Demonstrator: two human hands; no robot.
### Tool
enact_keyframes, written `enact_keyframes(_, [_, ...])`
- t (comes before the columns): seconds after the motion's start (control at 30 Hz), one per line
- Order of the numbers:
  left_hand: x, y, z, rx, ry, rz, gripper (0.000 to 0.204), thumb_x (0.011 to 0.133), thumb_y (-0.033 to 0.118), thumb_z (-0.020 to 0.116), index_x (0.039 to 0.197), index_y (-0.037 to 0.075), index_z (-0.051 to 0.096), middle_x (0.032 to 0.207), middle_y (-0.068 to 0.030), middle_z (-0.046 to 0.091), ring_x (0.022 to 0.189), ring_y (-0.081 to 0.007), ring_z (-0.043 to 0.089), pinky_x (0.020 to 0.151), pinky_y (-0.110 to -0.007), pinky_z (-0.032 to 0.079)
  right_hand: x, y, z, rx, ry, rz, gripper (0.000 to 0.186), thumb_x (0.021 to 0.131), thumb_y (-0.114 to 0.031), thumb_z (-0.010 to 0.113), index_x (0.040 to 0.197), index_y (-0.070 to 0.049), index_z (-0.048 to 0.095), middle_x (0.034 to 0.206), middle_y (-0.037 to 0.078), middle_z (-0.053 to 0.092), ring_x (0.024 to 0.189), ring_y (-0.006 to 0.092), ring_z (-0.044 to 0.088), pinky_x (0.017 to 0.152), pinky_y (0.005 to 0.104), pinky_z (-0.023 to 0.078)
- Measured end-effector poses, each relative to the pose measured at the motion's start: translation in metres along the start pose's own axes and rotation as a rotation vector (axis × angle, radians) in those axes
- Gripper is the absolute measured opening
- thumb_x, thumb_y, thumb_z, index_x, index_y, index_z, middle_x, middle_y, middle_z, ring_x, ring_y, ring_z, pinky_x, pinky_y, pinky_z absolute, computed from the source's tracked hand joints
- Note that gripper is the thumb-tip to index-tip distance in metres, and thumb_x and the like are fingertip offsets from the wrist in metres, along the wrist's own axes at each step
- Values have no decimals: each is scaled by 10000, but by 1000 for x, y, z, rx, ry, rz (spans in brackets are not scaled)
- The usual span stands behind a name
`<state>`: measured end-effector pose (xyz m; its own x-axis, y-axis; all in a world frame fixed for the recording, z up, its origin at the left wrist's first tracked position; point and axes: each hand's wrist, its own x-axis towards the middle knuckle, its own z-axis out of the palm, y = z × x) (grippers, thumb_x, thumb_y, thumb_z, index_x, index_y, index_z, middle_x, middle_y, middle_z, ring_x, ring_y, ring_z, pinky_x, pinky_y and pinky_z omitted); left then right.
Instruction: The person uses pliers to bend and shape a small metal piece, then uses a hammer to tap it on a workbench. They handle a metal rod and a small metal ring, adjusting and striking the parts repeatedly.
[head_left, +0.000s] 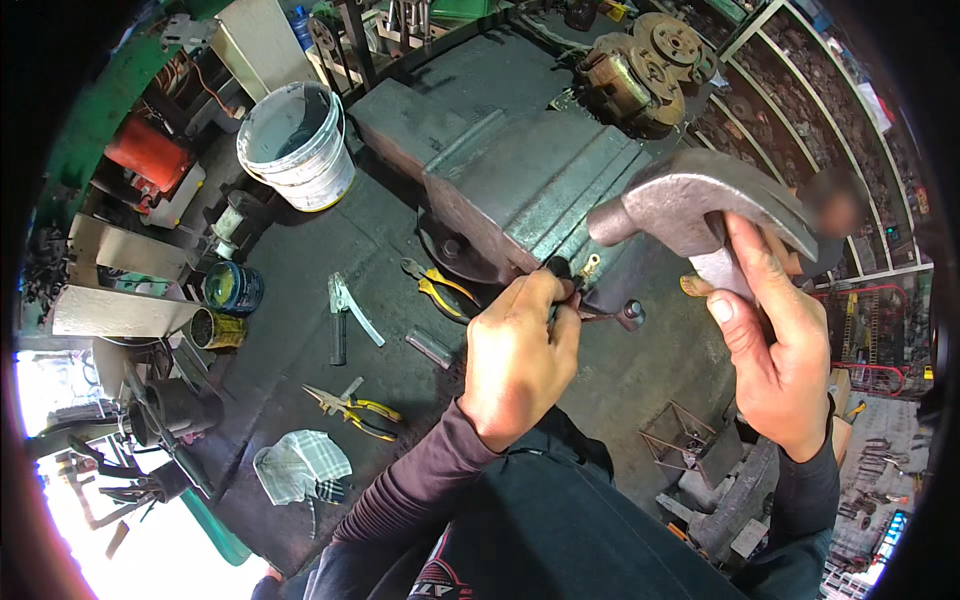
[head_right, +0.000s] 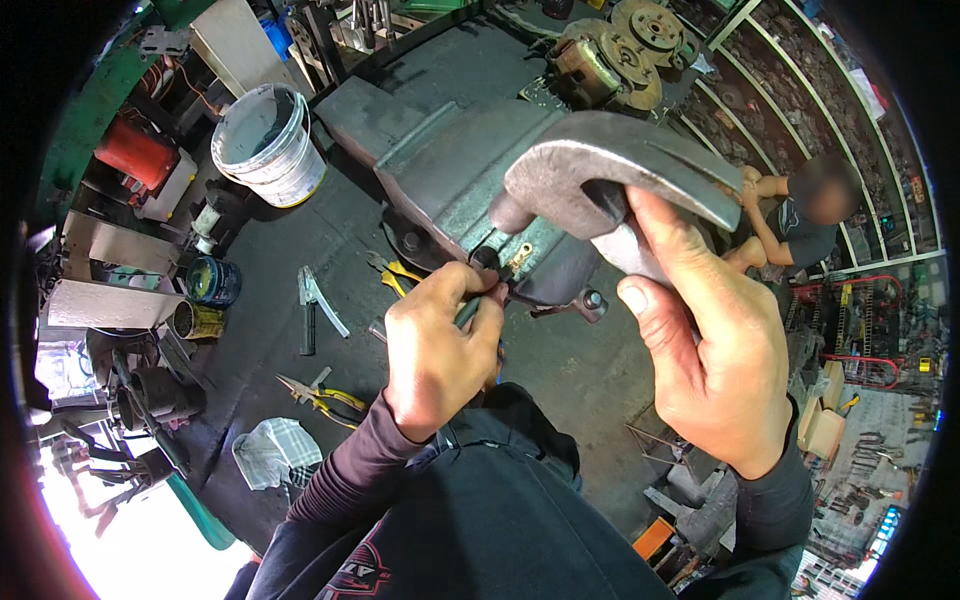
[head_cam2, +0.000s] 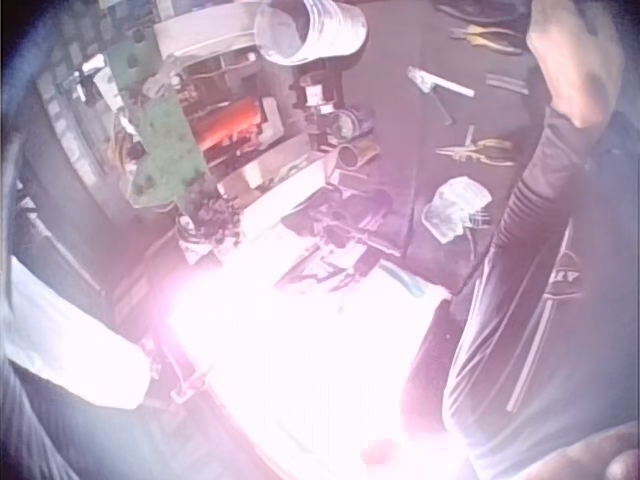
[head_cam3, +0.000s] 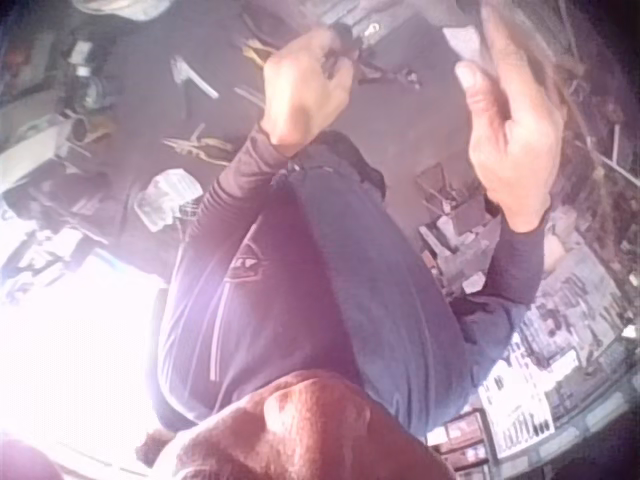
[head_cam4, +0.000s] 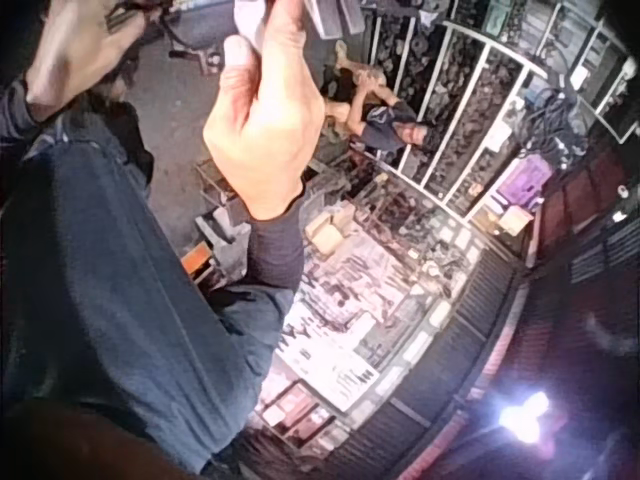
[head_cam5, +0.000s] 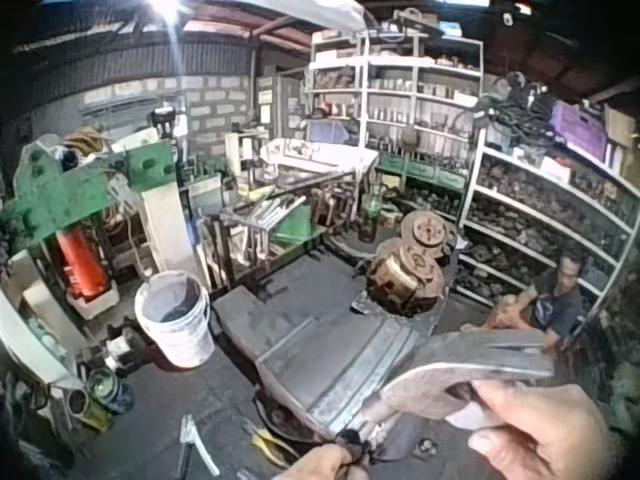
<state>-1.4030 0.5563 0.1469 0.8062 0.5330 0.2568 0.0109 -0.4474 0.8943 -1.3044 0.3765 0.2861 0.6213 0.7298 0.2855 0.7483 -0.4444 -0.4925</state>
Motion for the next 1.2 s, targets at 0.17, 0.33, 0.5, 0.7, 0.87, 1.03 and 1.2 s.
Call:
enact_keyframes(0.17, [4, -7, 4, 42, 37, 156, 106, 871, 2, 757, 957, 1, 695, 935, -157, 747, 797, -315, 751, 716, -376, 582, -1, 7, 6, -74, -90, -41, 454, 960, 7, 719, 1405, 44, 634, 1217, 259, 740, 1091, 400, 753, 926, 401, 582])
enact_keyframes(0.33, [3, -11, 4, 60, 26, 211, 131, 855, -22, 752, 972, -1, 699, 941, -153, 734, 780, -310, 738, 702, -365, 579, -10, 7, 12, -79, -143, 37, 458, 985, -46, 721, 1417, 65, 618, 1271, 274, 727, 1160, 387, 742, 993, 392, 557])
enact_keyframes(0.5, [4, -13, 3, 63, 7, 256, 141, 854, -25, 744, 984, -5, 696, 940, -154, 726, 775, -305, 729, 696, -369, 575, -13, 14, 17, -133, -24, -38, 416, 951, -5, 730, 1360, 35, 664, 1138, 247, 744, 974, 420, 753, 832, 423, 593])
enact_keyframes(0.7, [6, -13, 2, 91, 0, 298, 144, 853, -29, 747, 985, -4, 695, 923, -150, 714, 756, -297, 721, 687, -369, 570, -21, 16, 26, -179, -91, -57, 381, 950, -33, 732, 1325, 12, 680, 1101, 239, 740, 869, 409, 746, 728, 455, 587])
enact_keyframes(0.87, [5, -11, 1, 83, -19, 253, 152, 856, -25, 748, 999, -2, 701, 918, -149, 710, 758, -295, 722, 686, -366, 570, -26, 19, 26, -88, 157, 4, 378, 940, -30, 743, 1312, -23, 679, 1099, 211, 736, 847, 437, 718, 729, 441, 586])
enact_keyframes(1.03, [6, -11, 2, 75, -8, 251, 158, 859, -11, 762, 1006, 1, 707, 932, -150, 718, 775, -294, 733, 694, -359, 575, -31, 22, 26, -116, -83, 7, 416, 983, -60, 731, 1368, 75, 644, 1184, 279, 734, 986, 396, 767, 853, 402, 578])
enact_keyframes(1.2, [8, -10, 1, 56, -4, 214, 149, 869, 20, 783, 1000, -7, 719, 928, -158, 740, 805, -307, 752, 723, -364, 587, -36, 26, 31, -72, 66, 54, 417, 980, -79, 743, 1355, 80, 649, 1148, 268, 747, 928, 383, 770, 793, 401, 574])
